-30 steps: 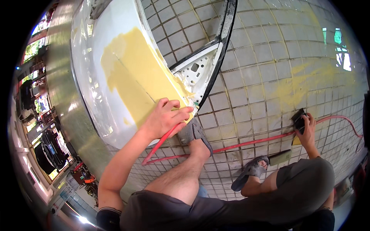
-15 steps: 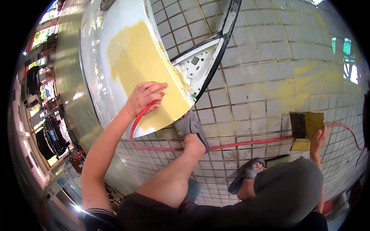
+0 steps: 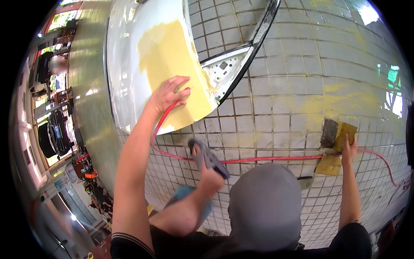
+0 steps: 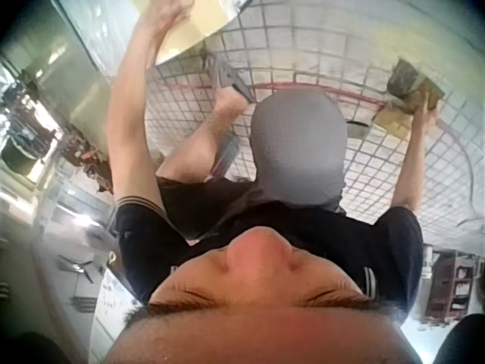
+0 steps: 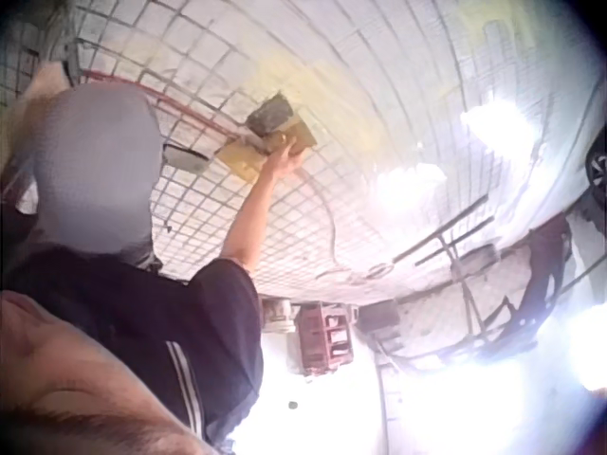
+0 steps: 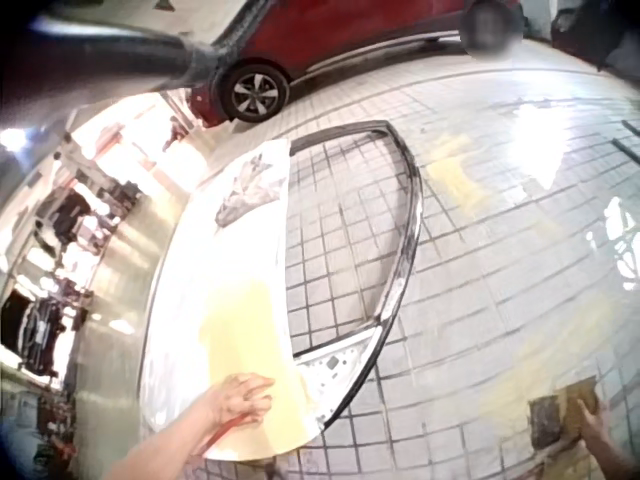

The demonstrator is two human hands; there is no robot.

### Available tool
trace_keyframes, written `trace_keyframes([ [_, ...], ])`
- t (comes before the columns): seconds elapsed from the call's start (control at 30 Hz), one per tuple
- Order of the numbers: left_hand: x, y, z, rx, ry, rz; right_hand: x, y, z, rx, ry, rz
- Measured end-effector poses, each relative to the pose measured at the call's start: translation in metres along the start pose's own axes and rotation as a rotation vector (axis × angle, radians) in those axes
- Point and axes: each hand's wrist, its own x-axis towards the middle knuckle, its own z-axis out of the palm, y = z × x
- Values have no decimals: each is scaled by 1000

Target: The person sands a yellow-painted car door panel using a sanding block. They hold a red air hose in their left hand while sanding the surface with their right hand, focusing on the edges and flat areas.

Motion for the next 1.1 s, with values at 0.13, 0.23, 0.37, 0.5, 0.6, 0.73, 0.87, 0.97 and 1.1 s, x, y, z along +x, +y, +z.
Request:
trace_keyframes([
  [0.13,4,12,4,51,84,-24,-8,-13,8,18,44,-49],
  [0.23,5,12,0,86,90,-12,-8,-10,11,56,37,-32],
  [0.37,7,14,1,88,107,-18,2,1,0,-74,9,-6],
  [0.5,14,15,10,58,187,-21,47,-17,-63,-328,-113,-141],
  [0.6,-9,7,-6,85,115,86,18,-105,-21,-845,-41,-345],
  [0.73,-1,7,11,-85,86,383,-33,-110,-47,-1018,118,-622],
  [0.87,4,19,13,-89,-25,529,-43,-116,-56,-1119,-106,-576],
  [0.97,-1,-14,10,-185,-86,496,-58,-171,-27,-1049,10,-589],
  [1.1,-15,-78,-17,-177,63,282,-68,-273,66,-675,-112,-643],
])
